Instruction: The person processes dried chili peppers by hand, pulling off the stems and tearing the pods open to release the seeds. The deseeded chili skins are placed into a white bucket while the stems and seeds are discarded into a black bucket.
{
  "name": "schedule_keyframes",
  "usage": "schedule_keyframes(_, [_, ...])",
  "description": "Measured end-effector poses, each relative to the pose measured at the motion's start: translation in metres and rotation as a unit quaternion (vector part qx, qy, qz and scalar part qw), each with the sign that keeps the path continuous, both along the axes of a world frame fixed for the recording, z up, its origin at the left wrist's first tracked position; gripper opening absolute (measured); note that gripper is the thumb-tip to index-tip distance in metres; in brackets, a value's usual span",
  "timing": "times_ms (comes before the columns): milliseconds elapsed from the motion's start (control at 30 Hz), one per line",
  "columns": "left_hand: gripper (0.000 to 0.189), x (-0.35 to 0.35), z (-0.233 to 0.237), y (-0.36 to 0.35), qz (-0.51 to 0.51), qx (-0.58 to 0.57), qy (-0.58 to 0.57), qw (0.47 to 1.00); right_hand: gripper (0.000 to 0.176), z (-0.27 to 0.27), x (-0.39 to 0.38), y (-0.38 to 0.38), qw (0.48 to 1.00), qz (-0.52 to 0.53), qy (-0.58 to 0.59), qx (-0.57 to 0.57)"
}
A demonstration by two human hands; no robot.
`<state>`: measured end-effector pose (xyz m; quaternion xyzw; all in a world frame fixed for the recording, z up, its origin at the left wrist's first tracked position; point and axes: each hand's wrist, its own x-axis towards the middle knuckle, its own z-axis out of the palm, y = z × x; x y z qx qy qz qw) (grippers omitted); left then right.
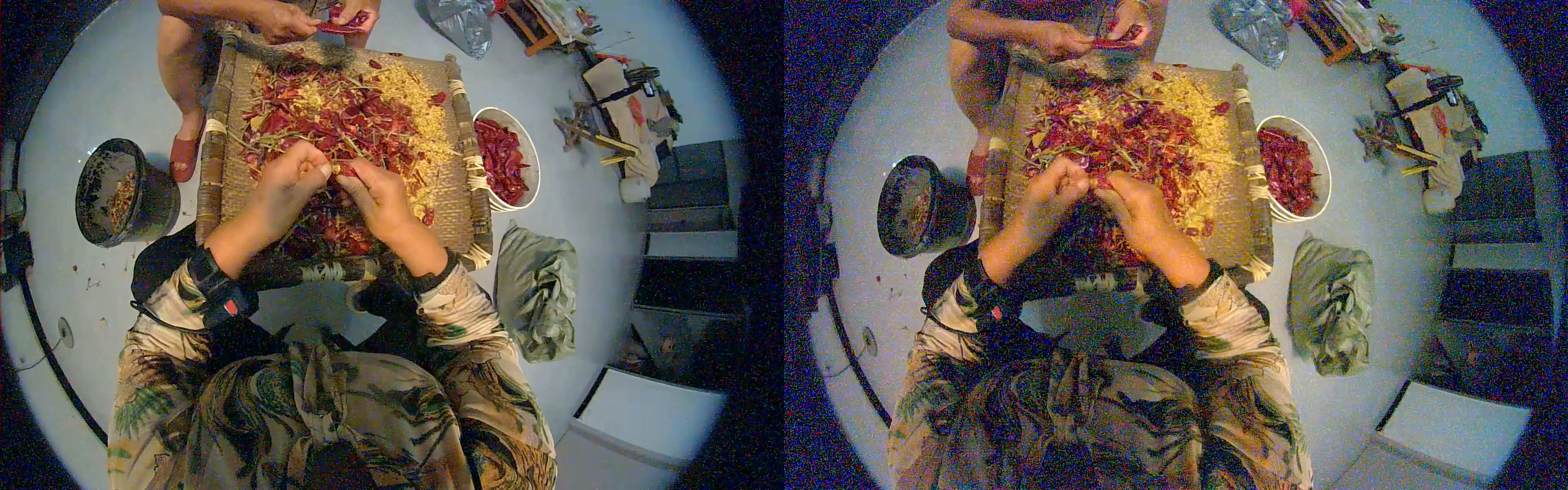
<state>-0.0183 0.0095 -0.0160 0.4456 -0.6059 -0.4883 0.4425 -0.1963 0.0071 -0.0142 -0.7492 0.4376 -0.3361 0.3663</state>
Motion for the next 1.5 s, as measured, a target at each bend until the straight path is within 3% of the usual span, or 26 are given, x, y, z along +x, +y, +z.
schedule_keyframes(67, [0.012, 0.003, 0.004, 0.003, 0.009, -0.114, -0.103, 0.988, 0.015, 0.002, 0.001, 0.000, 0.996, -0.009, 0.048, -0.078])
schedule_keyframes(133, [0.014, 0.005, 0.004, 0.002, -0.028, -0.102, -0.140, 0.984, 0.013, 0.002, 0.000, -0.001, 0.984, -0.016, 0.098, -0.146])
schedule_keyframes(233, [0.011, 0.009, 0.013, 0.002, -0.060, -0.100, -0.189, 0.975, 0.010, 0.005, -0.004, -0.002, 0.975, 0.022, 0.163, -0.148])
schedule_keyframes(467, [0.009, 0.011, 0.001, 0.001, -0.084, -0.108, -0.254, 0.958, 0.011, 0.005, -0.002, 0.001, 0.967, 0.061, 0.173, -0.178])
schedule_keyframes(667, [0.016, 0.006, -0.018, -0.003, -0.080, -0.098, -0.128, 0.984, 0.007, 0.004, -0.002, 0.000, 0.964, 0.053, 0.148, -0.216])
schedule_keyframes(767, [0.017, -0.003, -0.006, 0.003, -0.012, -0.049, -0.052, 0.997, 0.013, 0.001, 0.000, 0.004, 0.964, 0.021, 0.134, -0.228])
schedule_keyframes(933, [0.017, -0.011, -0.005, 0.007, 0.007, 0.045, 0.096, 0.994, 0.019, -0.008, 0.004, 0.005, 0.966, -0.033, 0.106, -0.233])
schedule_keyframes(1033, [0.016, -0.012, -0.003, 0.009, 0.007, 0.091, 0.133, 0.987, 0.014, -0.009, 0.012, 0.009, 0.974, -0.086, 0.070, -0.196])
schedule_keyframes(1167, [0.014, -0.016, 0.013, 0.014, 0.011, 0.176, 0.239, 0.955, 0.006, -0.006, 0.019, 0.012, 0.992, -0.104, -0.050, -0.049])
schedule_keyframes(1300, [0.013, -0.020, 0.005, 0.013, 0.019, 0.075, 0.237, 0.968, 0.009, -0.014, 0.023, 0.012, 0.977, -0.122, -0.162, 0.064])
schedule_keyframes(1500, [0.014, -0.015, 0.020, 0.007, 0.001, 0.230, 0.327, 0.917, 0.013, -0.019, 0.017, 0.002, 0.955, -0.108, -0.241, 0.138])
